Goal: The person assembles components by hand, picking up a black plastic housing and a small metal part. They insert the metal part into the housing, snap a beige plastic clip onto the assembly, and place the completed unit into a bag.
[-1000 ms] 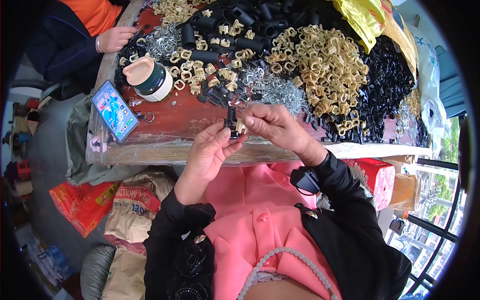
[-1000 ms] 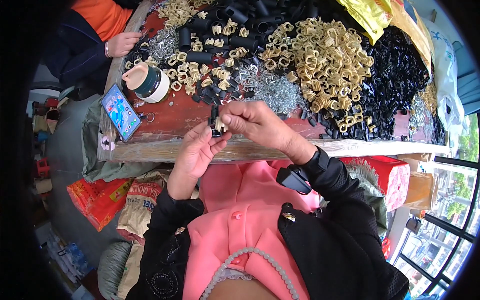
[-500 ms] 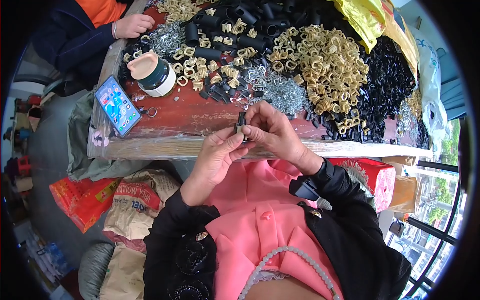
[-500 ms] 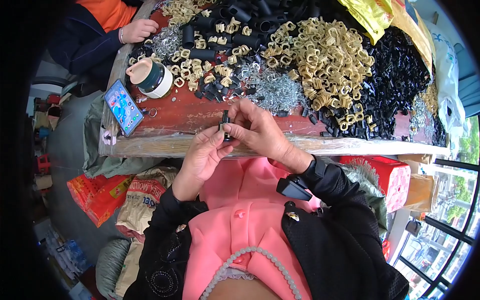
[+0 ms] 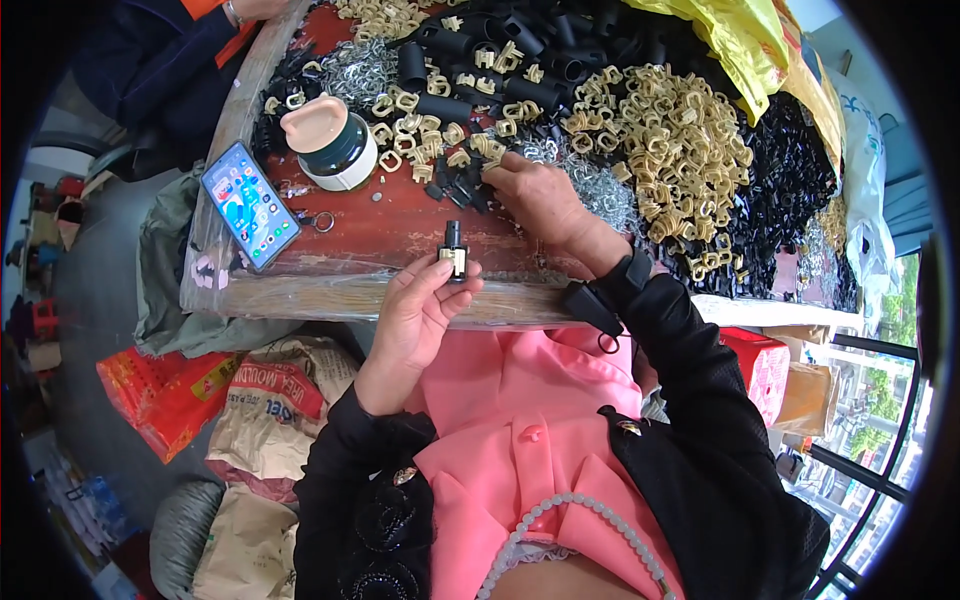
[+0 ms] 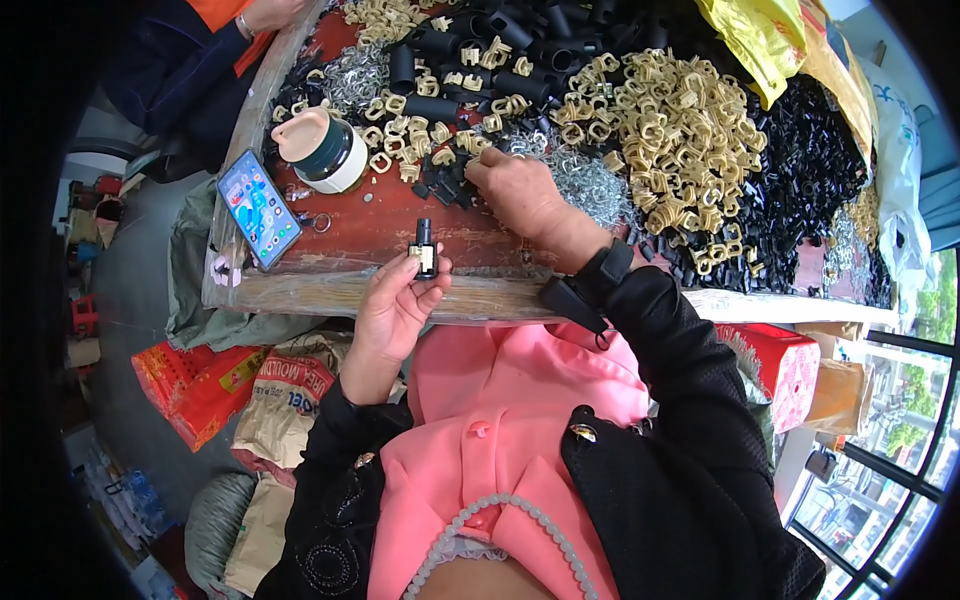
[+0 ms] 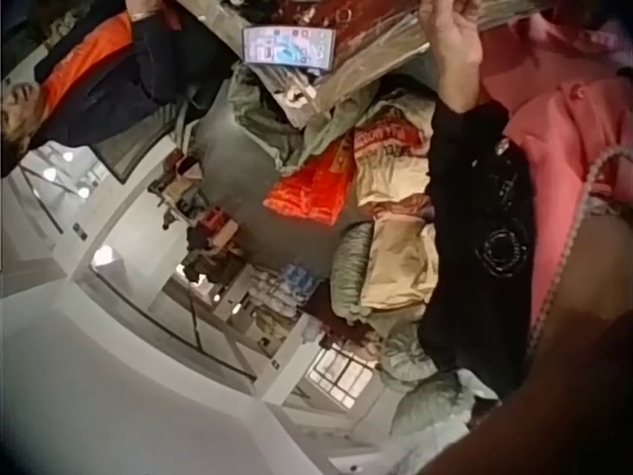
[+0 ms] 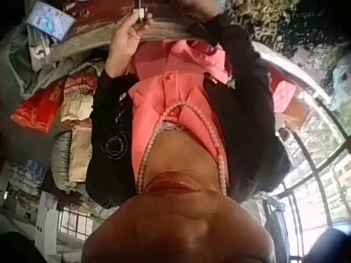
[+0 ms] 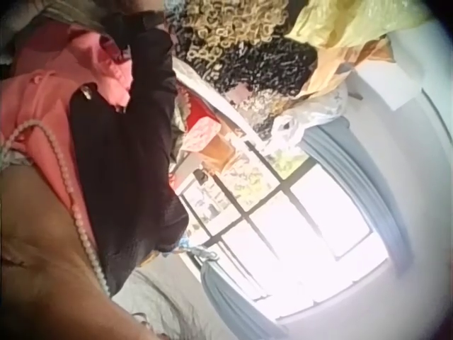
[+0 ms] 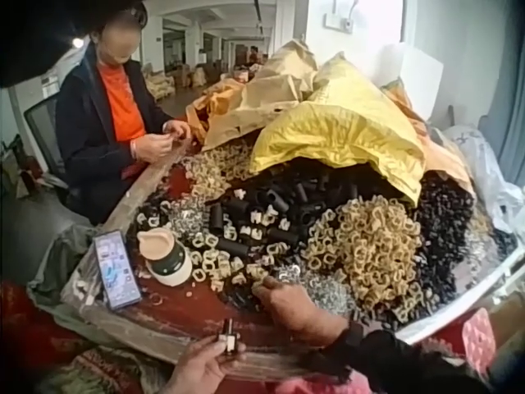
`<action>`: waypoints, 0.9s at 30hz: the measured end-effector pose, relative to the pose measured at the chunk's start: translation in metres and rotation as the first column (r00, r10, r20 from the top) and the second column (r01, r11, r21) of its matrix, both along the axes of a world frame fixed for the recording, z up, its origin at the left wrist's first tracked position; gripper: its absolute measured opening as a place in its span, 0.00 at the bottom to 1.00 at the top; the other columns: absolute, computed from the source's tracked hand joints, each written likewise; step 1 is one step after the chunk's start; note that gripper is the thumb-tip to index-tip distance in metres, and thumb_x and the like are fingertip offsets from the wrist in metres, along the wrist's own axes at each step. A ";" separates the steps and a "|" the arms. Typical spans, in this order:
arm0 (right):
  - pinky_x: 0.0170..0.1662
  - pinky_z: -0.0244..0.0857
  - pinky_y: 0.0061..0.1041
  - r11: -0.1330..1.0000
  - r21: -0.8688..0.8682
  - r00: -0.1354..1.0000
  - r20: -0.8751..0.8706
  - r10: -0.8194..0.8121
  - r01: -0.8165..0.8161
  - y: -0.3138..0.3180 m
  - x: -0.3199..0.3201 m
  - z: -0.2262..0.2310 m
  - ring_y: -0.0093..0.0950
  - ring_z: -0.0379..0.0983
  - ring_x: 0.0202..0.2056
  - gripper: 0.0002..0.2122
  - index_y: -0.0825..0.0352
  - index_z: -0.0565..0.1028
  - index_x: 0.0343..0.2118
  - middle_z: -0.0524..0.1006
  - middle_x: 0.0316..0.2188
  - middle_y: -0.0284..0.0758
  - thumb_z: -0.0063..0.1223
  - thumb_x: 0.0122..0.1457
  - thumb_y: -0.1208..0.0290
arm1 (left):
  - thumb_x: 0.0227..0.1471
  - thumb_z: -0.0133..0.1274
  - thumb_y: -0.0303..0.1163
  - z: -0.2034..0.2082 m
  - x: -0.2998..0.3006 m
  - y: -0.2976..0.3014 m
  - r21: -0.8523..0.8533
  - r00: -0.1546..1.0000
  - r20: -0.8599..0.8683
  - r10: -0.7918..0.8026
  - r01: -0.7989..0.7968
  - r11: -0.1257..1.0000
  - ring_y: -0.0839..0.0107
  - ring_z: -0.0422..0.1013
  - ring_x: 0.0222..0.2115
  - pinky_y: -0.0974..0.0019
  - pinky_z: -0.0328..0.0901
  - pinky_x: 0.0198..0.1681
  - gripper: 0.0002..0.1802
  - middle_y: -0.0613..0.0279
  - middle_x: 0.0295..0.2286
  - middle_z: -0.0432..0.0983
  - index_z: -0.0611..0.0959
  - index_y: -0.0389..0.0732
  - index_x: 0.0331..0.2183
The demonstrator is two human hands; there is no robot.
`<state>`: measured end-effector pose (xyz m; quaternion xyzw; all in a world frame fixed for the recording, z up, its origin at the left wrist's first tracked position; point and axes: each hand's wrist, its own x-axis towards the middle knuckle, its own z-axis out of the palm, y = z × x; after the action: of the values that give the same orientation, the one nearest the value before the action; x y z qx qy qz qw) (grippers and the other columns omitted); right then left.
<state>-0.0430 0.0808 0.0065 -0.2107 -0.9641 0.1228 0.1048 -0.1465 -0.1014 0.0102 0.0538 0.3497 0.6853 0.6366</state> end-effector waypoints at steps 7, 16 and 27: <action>0.28 0.61 0.30 0.978 -0.199 0.995 -0.088 0.045 -0.062 0.011 -0.003 -0.004 0.36 0.67 0.26 0.10 0.65 0.66 0.28 0.66 0.25 0.36 0.50 0.40 0.74 | 0.48 0.42 0.27 0.001 -0.001 0.002 0.016 1.000 0.015 0.004 -0.004 1.000 0.71 0.70 0.29 0.76 0.68 0.31 0.15 0.53 0.31 0.71 0.69 0.31 0.39; 0.27 0.59 0.27 0.962 -0.266 0.992 -0.121 0.032 -0.063 0.009 0.002 -0.003 0.35 0.65 0.24 0.10 0.66 0.65 0.26 0.64 0.24 0.36 0.51 0.39 0.75 | 0.46 0.45 0.27 0.005 0.001 0.003 0.003 1.000 0.003 0.012 -0.012 1.000 0.72 0.70 0.28 0.77 0.67 0.30 0.09 0.56 0.29 0.72 0.72 0.35 0.33; 0.24 0.55 0.14 0.264 -0.931 0.951 -0.289 -0.111 -0.252 -0.001 0.030 0.018 0.13 0.60 0.21 0.04 0.68 0.65 0.26 0.65 0.19 0.25 0.47 0.51 0.75 | 0.45 0.48 0.25 0.010 0.009 0.013 -0.023 0.992 -0.114 0.058 -0.061 0.998 0.73 0.70 0.29 0.78 0.67 0.30 0.11 0.57 0.30 0.71 0.72 0.34 0.34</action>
<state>-0.0129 0.0796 0.0241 -0.1660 -0.6722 0.7154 0.0937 -0.1372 -0.0879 0.0203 0.0735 0.3956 0.6953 0.5956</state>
